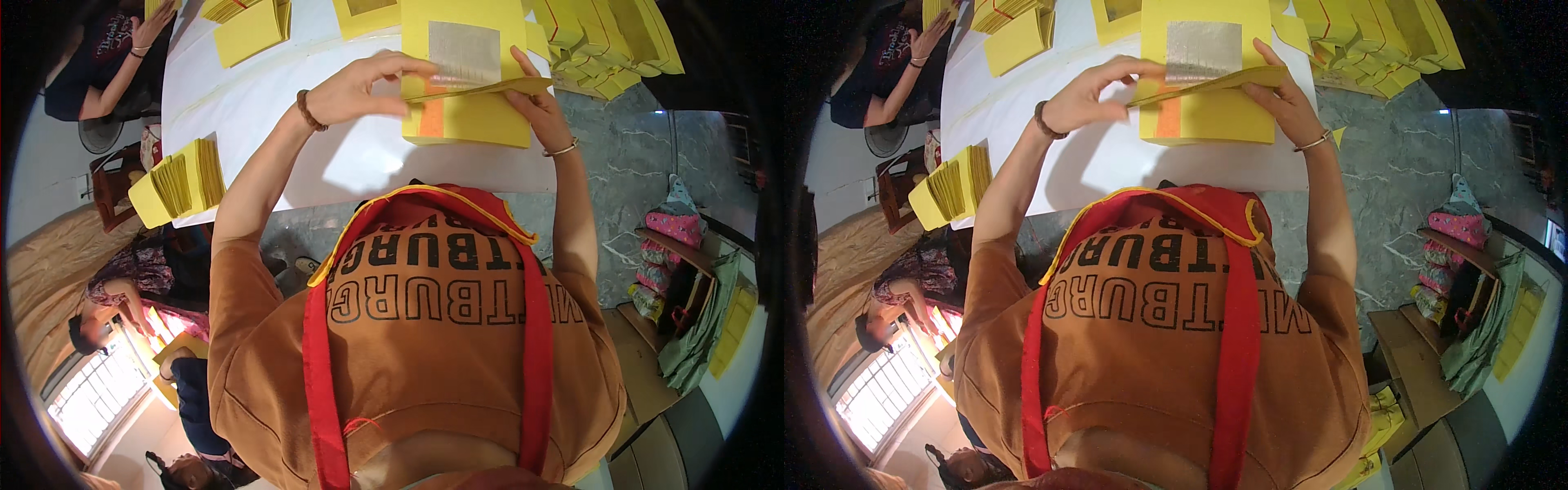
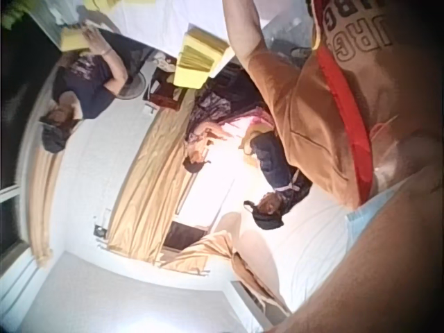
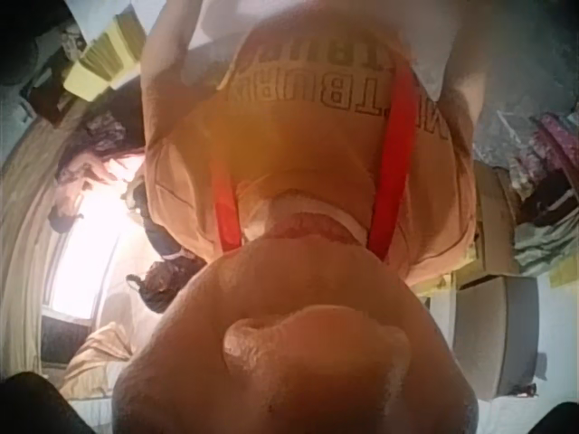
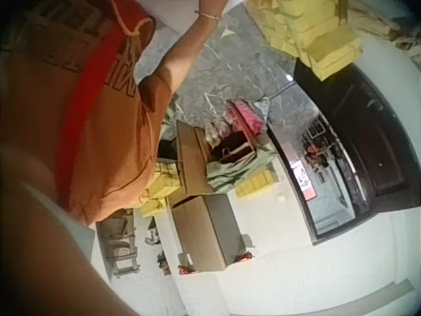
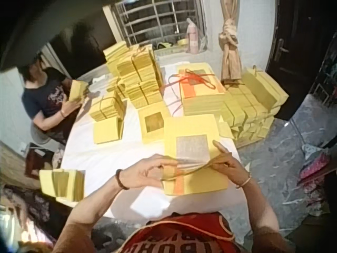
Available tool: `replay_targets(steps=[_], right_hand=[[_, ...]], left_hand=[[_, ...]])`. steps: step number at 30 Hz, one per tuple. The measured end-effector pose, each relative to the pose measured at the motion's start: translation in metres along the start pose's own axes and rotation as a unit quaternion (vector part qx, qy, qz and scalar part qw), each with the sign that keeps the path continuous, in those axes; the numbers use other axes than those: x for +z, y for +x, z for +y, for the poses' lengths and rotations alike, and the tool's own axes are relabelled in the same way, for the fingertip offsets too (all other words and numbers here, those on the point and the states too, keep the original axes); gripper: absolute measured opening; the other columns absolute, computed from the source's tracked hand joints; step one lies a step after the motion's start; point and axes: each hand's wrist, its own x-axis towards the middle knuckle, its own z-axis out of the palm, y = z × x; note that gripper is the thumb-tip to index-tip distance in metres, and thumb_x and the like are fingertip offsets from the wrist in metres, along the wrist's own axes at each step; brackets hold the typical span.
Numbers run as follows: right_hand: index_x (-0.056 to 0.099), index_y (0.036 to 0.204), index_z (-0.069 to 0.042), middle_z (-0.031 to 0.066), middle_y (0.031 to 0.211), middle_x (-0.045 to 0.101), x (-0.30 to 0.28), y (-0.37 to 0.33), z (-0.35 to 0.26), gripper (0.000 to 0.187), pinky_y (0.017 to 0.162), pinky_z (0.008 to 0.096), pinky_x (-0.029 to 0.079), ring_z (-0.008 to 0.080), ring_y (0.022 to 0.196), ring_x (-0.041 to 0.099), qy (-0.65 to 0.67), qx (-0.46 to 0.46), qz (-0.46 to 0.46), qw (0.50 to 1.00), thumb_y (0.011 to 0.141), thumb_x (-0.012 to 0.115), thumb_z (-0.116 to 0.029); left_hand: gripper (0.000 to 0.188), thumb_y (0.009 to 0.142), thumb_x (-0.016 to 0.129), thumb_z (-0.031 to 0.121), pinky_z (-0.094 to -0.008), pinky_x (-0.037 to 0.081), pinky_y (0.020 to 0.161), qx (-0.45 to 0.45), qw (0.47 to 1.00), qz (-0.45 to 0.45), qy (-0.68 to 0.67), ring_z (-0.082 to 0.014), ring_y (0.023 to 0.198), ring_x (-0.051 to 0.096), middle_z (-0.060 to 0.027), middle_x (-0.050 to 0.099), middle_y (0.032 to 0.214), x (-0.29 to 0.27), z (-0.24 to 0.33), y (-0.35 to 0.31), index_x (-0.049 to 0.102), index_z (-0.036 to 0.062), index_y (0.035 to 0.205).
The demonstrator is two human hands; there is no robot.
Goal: The recorder is folding and stacking individual yellow paper sheets into larger piles.
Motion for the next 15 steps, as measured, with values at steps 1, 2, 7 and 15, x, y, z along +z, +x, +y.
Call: replay_targets(steps=[1, 2, 7, 15], right_hand=[[0.025, 0.139, -0.009, 0.003, 0.126, 0.046, 0.002, 0.0, -0.001, 0.063, 0.097, 0.0262, 0.032, 0.0128, 0.114, 0.042, 0.049, 0.017, 0.024, 0.998, 0.084, 0.058, -0.009], [0.025, 0.139, -0.009, 0.003, 0.126, 0.046, 0.005, 0.0, -0.004, 0.063, 0.097, 0.0262, 0.032, 0.0128, 0.114, 0.042, 0.048, 0.016, 0.021, 0.998, 0.084, 0.058, -0.009], [0.05, 0.124, -0.013, 0.0031, 0.13, 0.045, -0.002, 0.002, -0.005, 0.047, 0.102, 0.0358, 0.026, 0.027, 0.127, 0.031, -0.194, -0.093, 0.094, 0.972, 0.079, 0.061, -0.01], [0.066, 0.091, -0.008, 0.0075, 0.099, 0.063, 0.0, -0.022, -0.041, 0.019, 0.084, 0.0324, 0.042, 0.0249, 0.095, 0.058, -0.314, -0.144, 0.019, 0.938, 0.072, 0.064, -0.007]], left_hand=[[0.05, 0.077, 0.065, 0.034, -0.0315, 0.043, 0.081, 0.108, 0.98, 0.033, 0.164, -0.018, 0.096, 0.051, -0.0058, 0.059, 0.107, -0.002, -0.001, 0.0, 0.054, 0.0088, 0.119], [0.042, 0.077, 0.065, 0.029, -0.0374, 0.04, 0.086, 0.063, 0.978, 0.046, 0.195, -0.025, 0.101, 0.048, -0.0085, 0.057, 0.11, 0.002, -0.001, 0.001, 0.057, 0.0098, 0.114], [0.027, 0.079, 0.059, 0.016, -0.0394, 0.037, 0.088, 0.079, 0.958, 0.077, 0.263, -0.0275, 0.101, 0.05, -0.0083, 0.058, 0.108, 0.013, -0.013, 0.005, 0.06, 0.0108, 0.106], [0.018, 0.081, 0.052, 0.006, -0.0337, 0.043, 0.071, 0.067, 0.982, 0.072, 0.163, -0.0238, 0.084, 0.057, -0.0084, 0.062, 0.09, 0.023, 0.012, -0.014, 0.06, 0.0048, 0.098]])
